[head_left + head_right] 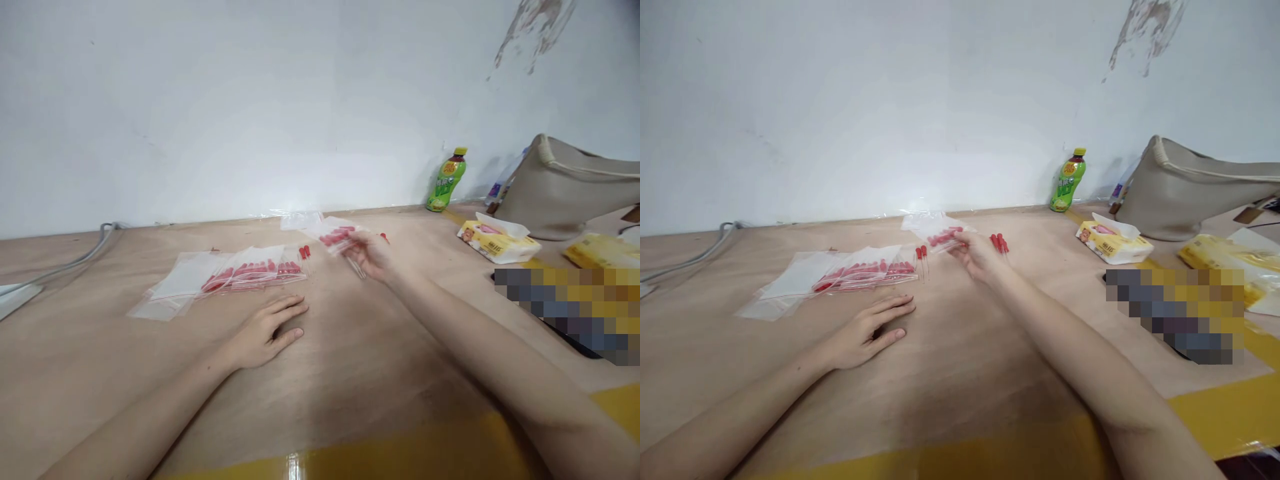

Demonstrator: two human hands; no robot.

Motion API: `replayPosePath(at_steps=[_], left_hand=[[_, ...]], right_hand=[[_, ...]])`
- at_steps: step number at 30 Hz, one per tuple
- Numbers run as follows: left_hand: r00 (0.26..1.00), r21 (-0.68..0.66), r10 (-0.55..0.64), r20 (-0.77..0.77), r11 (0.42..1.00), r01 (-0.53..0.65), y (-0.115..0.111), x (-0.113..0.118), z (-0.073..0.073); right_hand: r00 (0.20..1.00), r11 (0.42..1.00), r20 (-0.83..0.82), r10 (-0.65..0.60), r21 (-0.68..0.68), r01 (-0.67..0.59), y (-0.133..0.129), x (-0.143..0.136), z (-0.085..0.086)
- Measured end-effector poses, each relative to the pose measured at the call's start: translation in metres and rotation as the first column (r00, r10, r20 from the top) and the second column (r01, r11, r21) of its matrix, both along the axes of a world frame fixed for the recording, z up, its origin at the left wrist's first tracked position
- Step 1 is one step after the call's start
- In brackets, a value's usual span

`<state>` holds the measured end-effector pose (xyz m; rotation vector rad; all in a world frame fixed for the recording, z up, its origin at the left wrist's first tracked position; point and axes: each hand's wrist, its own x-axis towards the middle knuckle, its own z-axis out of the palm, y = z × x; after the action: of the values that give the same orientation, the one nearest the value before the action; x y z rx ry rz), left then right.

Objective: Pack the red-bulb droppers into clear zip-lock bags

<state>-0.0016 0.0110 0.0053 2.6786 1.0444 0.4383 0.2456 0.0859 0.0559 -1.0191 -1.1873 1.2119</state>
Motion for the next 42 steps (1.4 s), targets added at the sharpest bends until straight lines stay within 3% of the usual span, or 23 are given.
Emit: replayPosePath(at_steps=[2,5,7,9,11,13,15,17,19,21,23,26,28,30,31,32,36,39,42], left_hand=[[1.0,0.002,0.004,-0.008,1.0,-0.004,-0.001,0.0,0.001],[1.0,0.011,-0.002,-0.018,1.0,0.002,-0.001,0.0,0.001],[1.0,0.017,-0.011,-0.014,1.0,0.011,-0.001,0.0,0.0],[1.0,0.019,-0.012,-0.011,1.0,0.012,-0.001,0.0,0.0],[1.0,0.018,-0.005,-0.016,1.0,0.006,0.0,-0.001,0.0],[1.0,0.017,-0.002,-0.022,1.0,0.002,0.0,-0.001,0.001],[1.0,0.02,-0.007,-0.016,1.0,0.007,0.0,0.0,0.001],[1.0,0.03,-0.024,0.004,0.999,0.024,-0.001,0.001,0.001],[0.999,0.074,-0.032,0.029,0.997,0.03,-0.002,0.002,0.0],[0.997,0.176,0.007,0.074,0.984,-0.02,-0.001,0.001,0.001],[0.981,0.301,0.103,0.162,0.942,-0.149,0.003,-0.004,0.004],[0.892,0.411,0.328,0.309,0.8,-0.437,0.019,-0.024,0.015],[0.781,0.436,0.546,0.303,0.649,-0.623,0.034,-0.046,0.024],[0.593,0.437,0.792,0.145,0.487,-0.756,0.049,-0.073,0.031],[0.542,0.416,0.834,0.103,0.459,-0.785,0.056,-0.086,0.032],[0.503,0.394,0.861,0.076,0.438,-0.808,0.061,-0.099,0.032],[0.44,0.271,0.89,-0.124,0.457,-0.847,0.075,-0.139,0.023],[0.424,0.231,0.882,-0.205,0.465,-0.855,0.078,-0.152,0.017],[0.403,0.249,0.89,-0.215,0.449,-0.858,0.076,-0.154,0.016]], right_hand=[[0.979,0.992,-0.201,0.019,-0.121,-0.044,0.006,-0.033,-0.012],[0.975,0.969,-0.203,0.086,-0.209,-0.129,0.013,-0.065,-0.029],[0.971,0.946,0.019,0.239,-0.23,-0.228,0.016,-0.066,-0.034],[0.865,0.906,0.301,0.402,-0.266,-0.329,0.017,-0.053,-0.032],[0.738,0.89,0.498,0.455,-0.252,-0.379,0.018,-0.037,-0.028],[0.702,0.94,0.634,0.323,-0.128,-0.316,0.02,-0.026,-0.026],[0.672,0.987,0.739,0.04,0.077,-0.144,0.023,-0.023,-0.031],[0.594,0.973,0.783,-0.185,0.233,-0.004,0.025,-0.028,-0.041],[0.531,0.954,0.804,-0.266,0.3,0.024,0.027,-0.036,-0.052],[0.489,0.951,0.83,-0.268,0.309,-0.003,0.027,-0.042,-0.058],[0.451,0.953,0.853,-0.262,0.303,-0.02,0.028,-0.045,-0.059],[0.407,0.961,0.878,-0.252,0.276,0.001,0.027,-0.04,-0.056],[0.349,0.969,0.907,-0.235,0.247,0.01,0.024,-0.032,-0.052],[0.272,0.975,0.938,-0.214,0.221,0.002,0.018,-0.024,-0.05],[0.241,0.976,0.948,-0.208,0.216,-0.007,0.013,-0.02,-0.048],[0.221,0.977,0.954,-0.205,0.214,-0.018,0.009,-0.016,-0.047],[0.193,0.976,0.96,-0.203,0.214,-0.042,-0.007,-0.003,-0.048],[0.194,0.97,0.955,-0.227,0.239,-0.043,-0.01,0.002,-0.052],[0.274,0.942,0.911,-0.307,0.332,-0.049,-0.009,0.007,-0.055]])
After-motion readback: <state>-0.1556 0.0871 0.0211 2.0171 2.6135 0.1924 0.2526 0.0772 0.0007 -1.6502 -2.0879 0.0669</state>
